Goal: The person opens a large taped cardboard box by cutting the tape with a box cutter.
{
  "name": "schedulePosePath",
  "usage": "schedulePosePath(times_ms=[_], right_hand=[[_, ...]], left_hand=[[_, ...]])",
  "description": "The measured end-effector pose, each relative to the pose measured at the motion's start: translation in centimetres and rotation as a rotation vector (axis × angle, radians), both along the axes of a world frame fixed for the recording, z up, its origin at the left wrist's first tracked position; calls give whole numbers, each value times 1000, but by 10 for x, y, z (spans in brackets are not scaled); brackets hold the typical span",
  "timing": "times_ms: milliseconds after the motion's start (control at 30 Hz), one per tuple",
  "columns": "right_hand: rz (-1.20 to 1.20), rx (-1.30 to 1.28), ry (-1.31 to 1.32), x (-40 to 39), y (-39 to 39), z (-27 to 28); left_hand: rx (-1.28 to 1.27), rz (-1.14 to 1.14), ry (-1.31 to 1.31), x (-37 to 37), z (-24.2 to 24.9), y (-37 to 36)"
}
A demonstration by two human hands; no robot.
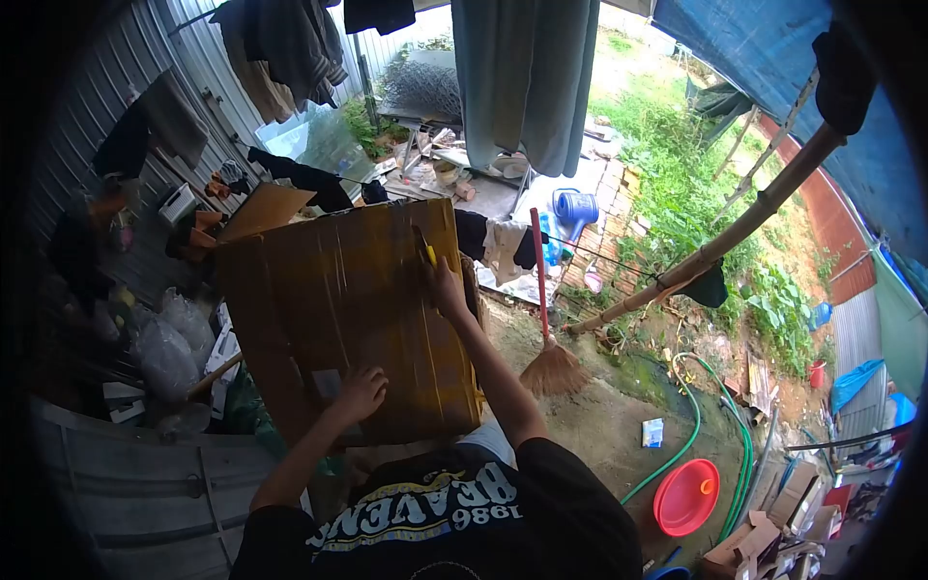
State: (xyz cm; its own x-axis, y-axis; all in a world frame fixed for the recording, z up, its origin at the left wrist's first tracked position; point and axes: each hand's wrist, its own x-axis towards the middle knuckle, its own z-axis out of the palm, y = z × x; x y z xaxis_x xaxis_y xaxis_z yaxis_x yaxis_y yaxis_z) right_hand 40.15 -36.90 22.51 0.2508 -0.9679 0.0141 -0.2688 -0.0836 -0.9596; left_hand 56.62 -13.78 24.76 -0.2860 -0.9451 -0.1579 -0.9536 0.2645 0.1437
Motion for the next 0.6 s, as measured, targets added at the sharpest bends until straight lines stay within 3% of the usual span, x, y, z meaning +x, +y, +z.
schedulePosePath(times_ms=[100, 267, 367, 433, 500, 533, 600], right_hand=[[41, 88, -130, 0, 6, 2], [103, 173, -84, -13, 51, -3], [166, 311, 17, -31, 86, 14], [290, 274, 182, -39, 121, -32], [498, -72, 264, -48, 177, -135], [426, 140, 298, -58, 205, -130], [250, 132, 281, -84, 233, -149]], left_hand=[[101, 36, -21, 11, -10, 18], [208, 90, -44, 45, -29, 26], [190, 22, 26, 43, -9, -14], [80, -13, 39, 23, 28, -52], [-85, -27, 108, 5, 60, -89], [-175, -39, 127, -2, 73, -108], [-372, -126, 89, -8, 88, -142]])
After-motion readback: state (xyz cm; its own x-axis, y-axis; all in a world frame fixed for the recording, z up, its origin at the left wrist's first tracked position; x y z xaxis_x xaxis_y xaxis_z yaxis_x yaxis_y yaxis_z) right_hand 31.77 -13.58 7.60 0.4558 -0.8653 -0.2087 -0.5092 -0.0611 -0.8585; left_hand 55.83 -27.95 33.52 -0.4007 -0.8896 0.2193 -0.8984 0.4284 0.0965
